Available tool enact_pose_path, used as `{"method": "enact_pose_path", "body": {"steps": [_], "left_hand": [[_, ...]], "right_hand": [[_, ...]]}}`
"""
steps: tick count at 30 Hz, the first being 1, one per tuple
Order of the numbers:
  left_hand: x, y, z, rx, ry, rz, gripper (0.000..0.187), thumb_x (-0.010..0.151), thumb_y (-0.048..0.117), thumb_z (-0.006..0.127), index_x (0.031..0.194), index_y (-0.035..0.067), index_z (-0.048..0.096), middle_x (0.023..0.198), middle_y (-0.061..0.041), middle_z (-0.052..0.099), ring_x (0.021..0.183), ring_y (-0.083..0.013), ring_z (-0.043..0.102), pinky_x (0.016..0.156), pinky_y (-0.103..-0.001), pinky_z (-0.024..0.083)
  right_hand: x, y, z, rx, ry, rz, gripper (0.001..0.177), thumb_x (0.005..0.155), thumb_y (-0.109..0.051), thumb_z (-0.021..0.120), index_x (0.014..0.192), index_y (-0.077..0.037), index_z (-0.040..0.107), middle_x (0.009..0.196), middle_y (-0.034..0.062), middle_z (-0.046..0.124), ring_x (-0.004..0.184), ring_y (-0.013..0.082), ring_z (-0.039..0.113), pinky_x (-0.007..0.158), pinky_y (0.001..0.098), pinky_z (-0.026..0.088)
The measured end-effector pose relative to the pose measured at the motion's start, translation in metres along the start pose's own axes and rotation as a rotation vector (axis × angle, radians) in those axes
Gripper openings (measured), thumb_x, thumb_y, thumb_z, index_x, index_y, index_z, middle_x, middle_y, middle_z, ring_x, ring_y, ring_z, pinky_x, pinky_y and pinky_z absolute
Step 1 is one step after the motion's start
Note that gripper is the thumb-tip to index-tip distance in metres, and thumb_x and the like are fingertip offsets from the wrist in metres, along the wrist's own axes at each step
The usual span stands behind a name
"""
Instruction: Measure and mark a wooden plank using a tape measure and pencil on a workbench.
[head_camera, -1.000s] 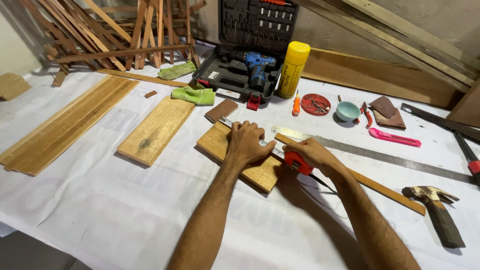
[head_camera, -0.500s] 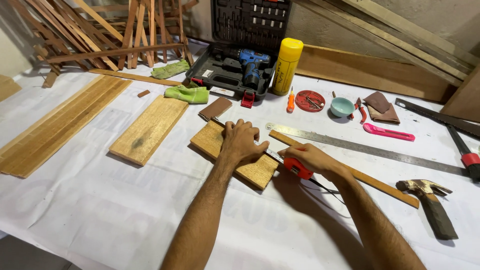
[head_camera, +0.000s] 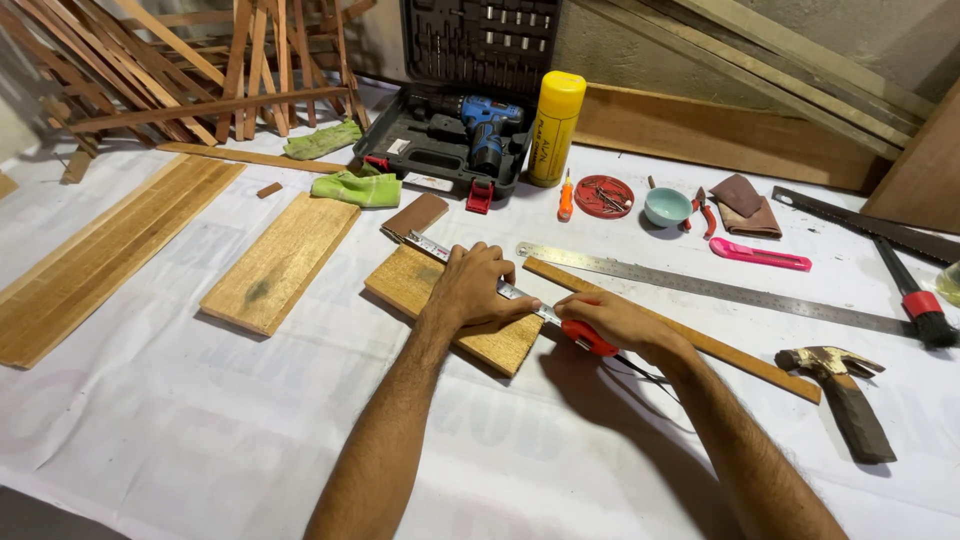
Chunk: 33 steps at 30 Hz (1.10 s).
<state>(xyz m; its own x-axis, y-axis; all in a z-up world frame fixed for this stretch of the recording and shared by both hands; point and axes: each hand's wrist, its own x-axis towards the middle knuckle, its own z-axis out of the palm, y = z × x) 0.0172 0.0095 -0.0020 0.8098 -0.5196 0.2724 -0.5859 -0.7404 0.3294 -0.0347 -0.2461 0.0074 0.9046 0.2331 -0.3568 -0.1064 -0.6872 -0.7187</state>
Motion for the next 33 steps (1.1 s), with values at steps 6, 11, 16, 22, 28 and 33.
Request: {"method": "enact_pose_path", "body": {"steps": [6,11,16,22,28,33], "left_hand": [[-0.002,0.003,-0.002,0.008,0.02,0.005,0.077,0.069,0.085,0.069,0.087,0.011,0.08,0.09,-0.005,0.066,0.098,-0.0176,0.056,0.09,-0.041,0.037],[0.003,-0.001,0.003,0.036,-0.004,0.001,0.078,0.069,0.086,0.068,0.089,0.012,0.079,0.091,-0.005,0.066,0.098,-0.0178,0.056,0.09,-0.043,0.036],[0.001,0.001,0.001,0.045,0.008,0.02,0.077,0.068,0.086,0.068,0.087,0.012,0.079,0.091,-0.005,0.065,0.099,-0.0181,0.055,0.09,-0.043,0.036],[-0.003,0.004,-0.003,0.027,0.034,0.046,0.077,0.068,0.085,0.069,0.086,0.011,0.078,0.09,-0.005,0.063,0.097,-0.0183,0.055,0.088,-0.04,0.038],[0.001,-0.001,0.003,0.017,0.001,0.037,0.076,0.069,0.084,0.07,0.087,0.011,0.077,0.089,-0.005,0.062,0.095,-0.0174,0.055,0.087,-0.039,0.042],[0.0,0.002,-0.001,0.01,0.004,0.035,0.074,0.07,0.083,0.071,0.084,0.011,0.077,0.087,-0.005,0.062,0.095,-0.0182,0.055,0.088,-0.039,0.043]], "right_hand": [[-0.007,-0.01,-0.002,-0.01,0.001,0.087,0.048,0.099,-0.046,0.049,0.132,-0.02,0.071,0.123,0.0072,0.072,0.108,0.0188,0.066,0.095,0.0342,0.052],[-0.009,-0.003,-0.006,0.042,-0.037,0.052,0.05,0.097,-0.046,0.049,0.136,-0.021,0.069,0.126,0.0067,0.071,0.11,0.0185,0.066,0.095,0.034,0.054],[-0.011,-0.004,-0.004,-0.004,-0.026,0.108,0.049,0.097,-0.046,0.048,0.137,-0.024,0.067,0.126,0.0077,0.071,0.109,0.0205,0.066,0.092,0.0366,0.055],[-0.012,-0.009,-0.002,-0.114,-0.002,0.11,0.049,0.095,-0.05,0.049,0.136,-0.03,0.068,0.123,0.005,0.073,0.103,0.02,0.069,0.089,0.039,0.056],[-0.01,-0.007,-0.001,-0.091,0.025,0.107,0.048,0.094,-0.049,0.053,0.133,-0.029,0.072,0.118,0.0084,0.078,0.098,0.023,0.071,0.088,0.0382,0.055],[-0.011,-0.004,0.0,-0.054,0.02,0.121,0.05,0.093,-0.049,0.052,0.134,-0.028,0.071,0.118,0.0056,0.076,0.101,0.0199,0.069,0.089,0.0373,0.055]]}}
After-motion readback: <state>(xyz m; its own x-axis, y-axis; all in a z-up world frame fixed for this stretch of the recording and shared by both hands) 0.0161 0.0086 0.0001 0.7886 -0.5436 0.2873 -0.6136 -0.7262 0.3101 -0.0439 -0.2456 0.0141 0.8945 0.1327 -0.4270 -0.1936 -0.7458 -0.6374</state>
